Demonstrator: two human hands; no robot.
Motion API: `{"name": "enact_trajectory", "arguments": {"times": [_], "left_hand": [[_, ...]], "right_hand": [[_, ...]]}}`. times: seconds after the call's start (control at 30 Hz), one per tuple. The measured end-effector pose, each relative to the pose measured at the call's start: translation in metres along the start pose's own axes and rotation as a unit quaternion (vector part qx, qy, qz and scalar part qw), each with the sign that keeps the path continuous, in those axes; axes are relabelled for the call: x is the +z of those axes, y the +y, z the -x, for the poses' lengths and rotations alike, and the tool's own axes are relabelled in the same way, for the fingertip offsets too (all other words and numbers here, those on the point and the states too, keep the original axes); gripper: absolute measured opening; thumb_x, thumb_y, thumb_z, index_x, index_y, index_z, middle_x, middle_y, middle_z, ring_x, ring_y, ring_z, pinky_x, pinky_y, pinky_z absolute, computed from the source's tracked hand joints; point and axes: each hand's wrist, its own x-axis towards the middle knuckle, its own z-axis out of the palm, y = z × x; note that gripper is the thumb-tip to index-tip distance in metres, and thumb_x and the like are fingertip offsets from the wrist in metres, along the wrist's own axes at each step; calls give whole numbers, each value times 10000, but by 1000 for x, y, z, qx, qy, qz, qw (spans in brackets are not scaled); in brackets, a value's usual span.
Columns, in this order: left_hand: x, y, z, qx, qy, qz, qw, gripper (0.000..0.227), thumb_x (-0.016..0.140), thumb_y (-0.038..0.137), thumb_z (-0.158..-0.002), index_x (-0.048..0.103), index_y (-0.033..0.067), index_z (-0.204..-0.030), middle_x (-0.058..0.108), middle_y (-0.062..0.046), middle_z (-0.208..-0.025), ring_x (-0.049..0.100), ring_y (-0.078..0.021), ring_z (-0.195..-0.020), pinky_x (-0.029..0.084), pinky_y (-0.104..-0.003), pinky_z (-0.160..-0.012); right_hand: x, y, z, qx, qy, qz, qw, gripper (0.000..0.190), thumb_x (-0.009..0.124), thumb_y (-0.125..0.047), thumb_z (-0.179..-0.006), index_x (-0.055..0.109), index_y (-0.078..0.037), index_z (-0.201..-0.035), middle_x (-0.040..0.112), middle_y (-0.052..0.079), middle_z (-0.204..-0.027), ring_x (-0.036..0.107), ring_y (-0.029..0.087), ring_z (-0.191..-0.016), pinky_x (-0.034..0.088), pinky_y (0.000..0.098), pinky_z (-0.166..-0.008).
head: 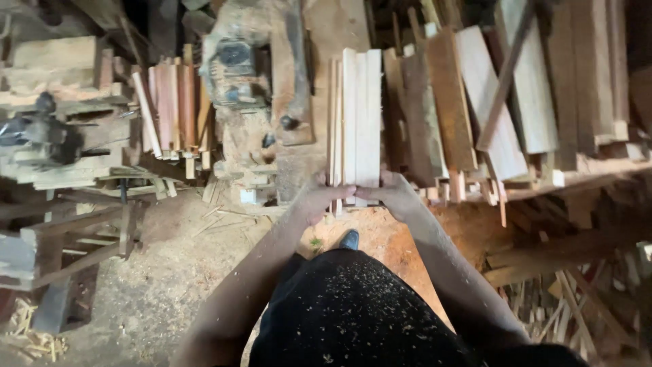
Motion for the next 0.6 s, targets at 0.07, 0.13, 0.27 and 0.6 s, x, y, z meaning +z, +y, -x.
{"name": "enact_trajectory", "arguments": {"times": [0.07,0.13,0.27,0.6], "left_hand": [[2,21,20,78,-37,38,996,476,927,-4,-702,692,53,-1112,735,-82,-954,739,-213,-852,647,-354,-756],[-16,35,34,116,-18,43,992,437,913,-12,-718,705,69,-1094,747,-60,-952,732,-189,-843,634,-335,-762],[-49,116,75,135,23,-11,991,336,908,82,-737,646,26,-940,693,-63,-724,688,-173,-551,509,-221,-341],[-331,119,27,102,96,97,985,492,910,14,-695,644,21,-1109,724,-89,-882,717,-203,-711,613,-280,-544]], "right_hand": [[20,0,-4,-21,-8,4,1000,439,965,-17,-649,773,15,-1041,785,145,-977,772,266,-831,670,422,-727],[49,-13,-2,-34,-37,34,998,416,953,-10,-669,773,7,-1043,788,138,-978,771,253,-836,665,406,-734],[124,-45,-2,-29,-49,81,995,428,959,-44,-673,751,-10,-1046,776,120,-933,760,210,-811,642,359,-673],[352,36,-156,2,-119,141,983,412,941,-61,-675,691,-36,-1001,728,46,-858,738,155,-754,625,309,-654]]}}
